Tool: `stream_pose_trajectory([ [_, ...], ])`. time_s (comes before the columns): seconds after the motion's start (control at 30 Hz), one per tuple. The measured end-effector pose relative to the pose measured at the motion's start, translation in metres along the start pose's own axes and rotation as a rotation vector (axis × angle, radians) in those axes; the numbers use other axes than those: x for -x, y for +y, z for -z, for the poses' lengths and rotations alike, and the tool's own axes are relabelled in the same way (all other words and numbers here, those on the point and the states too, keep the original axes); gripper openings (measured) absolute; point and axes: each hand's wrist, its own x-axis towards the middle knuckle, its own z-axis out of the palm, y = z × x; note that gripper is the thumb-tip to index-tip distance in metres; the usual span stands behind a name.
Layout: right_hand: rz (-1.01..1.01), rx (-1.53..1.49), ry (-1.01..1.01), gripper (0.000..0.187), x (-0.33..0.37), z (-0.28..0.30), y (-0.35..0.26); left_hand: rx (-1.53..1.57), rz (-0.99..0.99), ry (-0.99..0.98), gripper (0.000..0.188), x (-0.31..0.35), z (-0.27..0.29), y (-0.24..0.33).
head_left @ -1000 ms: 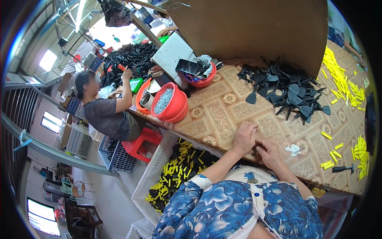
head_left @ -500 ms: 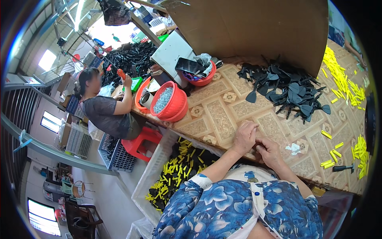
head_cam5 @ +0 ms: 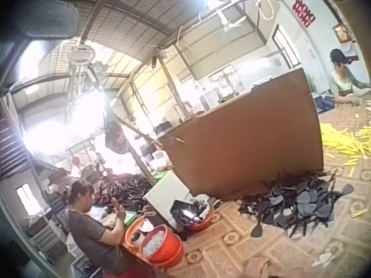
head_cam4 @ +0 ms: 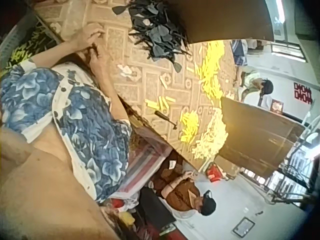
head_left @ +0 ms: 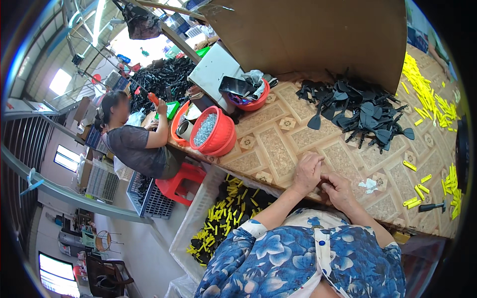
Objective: The person attaches yellow plastic handles onto black plastic pieces by hand and using a mallet, places the assembled pieces into a plastic container, and sorts loose components across the work table.
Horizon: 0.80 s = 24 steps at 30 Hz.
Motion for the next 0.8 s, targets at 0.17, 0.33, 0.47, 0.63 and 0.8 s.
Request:
stream_pose_trajectory([
  [0.17,-0.012,-0.009,0.011,0.028,0.0022,0.0,0.0025,-0.004,-0.013,0.011,0.017,0.0001,-0.0016,0.0],
  [0.33,-0.073,-0.011,-0.013,0.028,0.0033,-0.0007,0.0015,-0.001,-0.019,0.036,0.017,0.0023,-0.0033,-0.0034],
  [0.47,-0.02,-0.023,0.028,0.029,0.0011,-0.0021,0.0044,0.015,-0.004,0.02,0.016,-0.0007,0.0011,0.0003],
  [0.63,-0.023,-0.026,0.028,0.03,0.0011,-0.0033,0.004,0.013,-0.007,0.034,0.015,-0.0005,0.0001,0.0009],
  [0.8,-0.03,-0.021,0.018,0.029,0.0006,-0.0024,0.0015,0.01,-0.009,0.031,0.015,-0.0007,0.0006,0.0006],
])
